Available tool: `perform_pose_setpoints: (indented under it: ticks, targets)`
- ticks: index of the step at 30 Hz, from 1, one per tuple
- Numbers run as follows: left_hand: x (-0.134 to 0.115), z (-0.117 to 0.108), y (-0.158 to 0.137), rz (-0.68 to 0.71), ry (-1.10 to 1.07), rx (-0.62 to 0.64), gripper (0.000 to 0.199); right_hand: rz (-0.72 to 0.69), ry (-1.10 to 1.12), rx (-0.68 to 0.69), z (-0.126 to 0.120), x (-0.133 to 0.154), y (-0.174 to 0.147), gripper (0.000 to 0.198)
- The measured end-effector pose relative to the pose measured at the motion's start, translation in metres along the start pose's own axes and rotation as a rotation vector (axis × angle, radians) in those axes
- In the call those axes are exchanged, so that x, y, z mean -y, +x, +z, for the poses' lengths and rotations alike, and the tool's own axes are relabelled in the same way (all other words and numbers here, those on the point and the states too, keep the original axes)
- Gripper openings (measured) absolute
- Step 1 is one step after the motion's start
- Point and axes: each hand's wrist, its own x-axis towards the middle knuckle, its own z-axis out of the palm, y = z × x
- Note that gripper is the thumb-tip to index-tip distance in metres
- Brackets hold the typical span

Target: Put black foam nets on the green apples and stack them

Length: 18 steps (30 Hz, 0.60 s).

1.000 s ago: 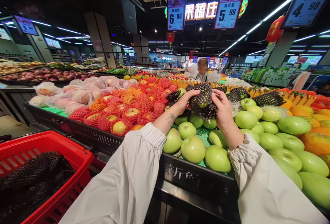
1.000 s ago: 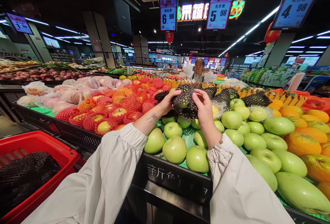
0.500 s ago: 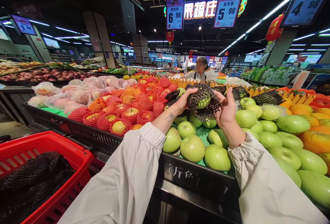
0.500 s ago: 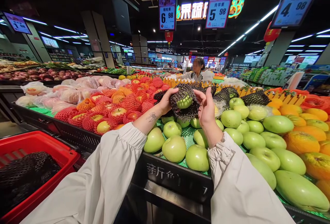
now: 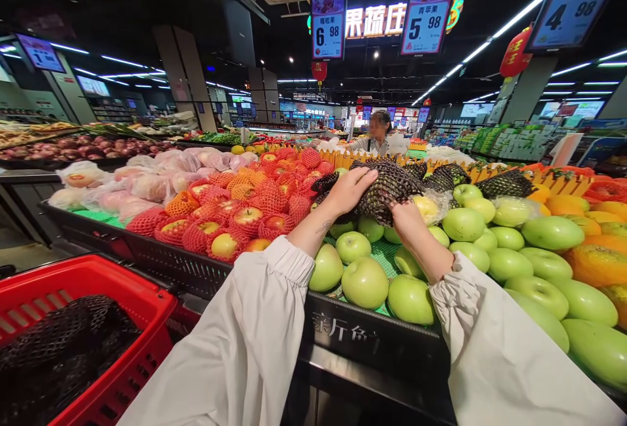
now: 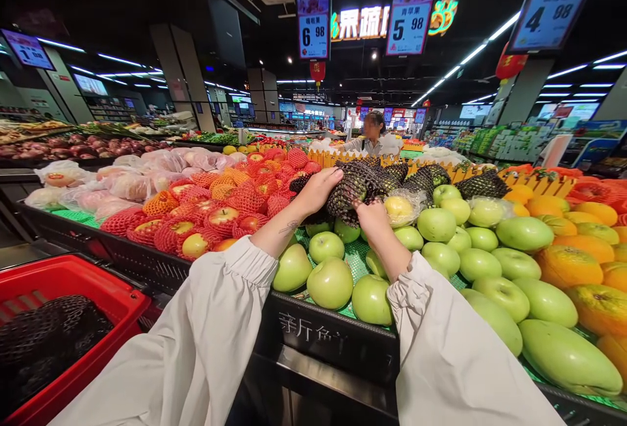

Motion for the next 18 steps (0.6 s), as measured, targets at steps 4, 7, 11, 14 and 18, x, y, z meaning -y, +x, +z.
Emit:
perform_pose_setpoints:
  ticks: [4,7,11,14,18]
  targets:
    - [-0.001,-0.004,0.004,0.083,-0.067,-0.122,0.022,0.064,0.112,-0.069,0.005,0.014,-0.007,0.050]
    - [-0.002,-0.002,0.006,0.024,-0.249,-0.250,0.018,0.087,0.194,-0.057,0.006,0.023,-0.011,0.059]
    - [-0.004,0.002,0.008,-0.287,-0.411,-0.422,0.021,0.203,0.266,-0.035,0.005,0.029,-0.014,0.080]
    - [-0.006,0.002,0.007,-0.381,-0.483,-0.431,0.016,0.206,0.267,0.045,0.004,0.029,-0.015,0.082]
    - [-0.003,0.002,0.004,-0.269,-0.581,-0.321,0.024,0.239,0.222,0.175,0.005,0.030,-0.017,0.071]
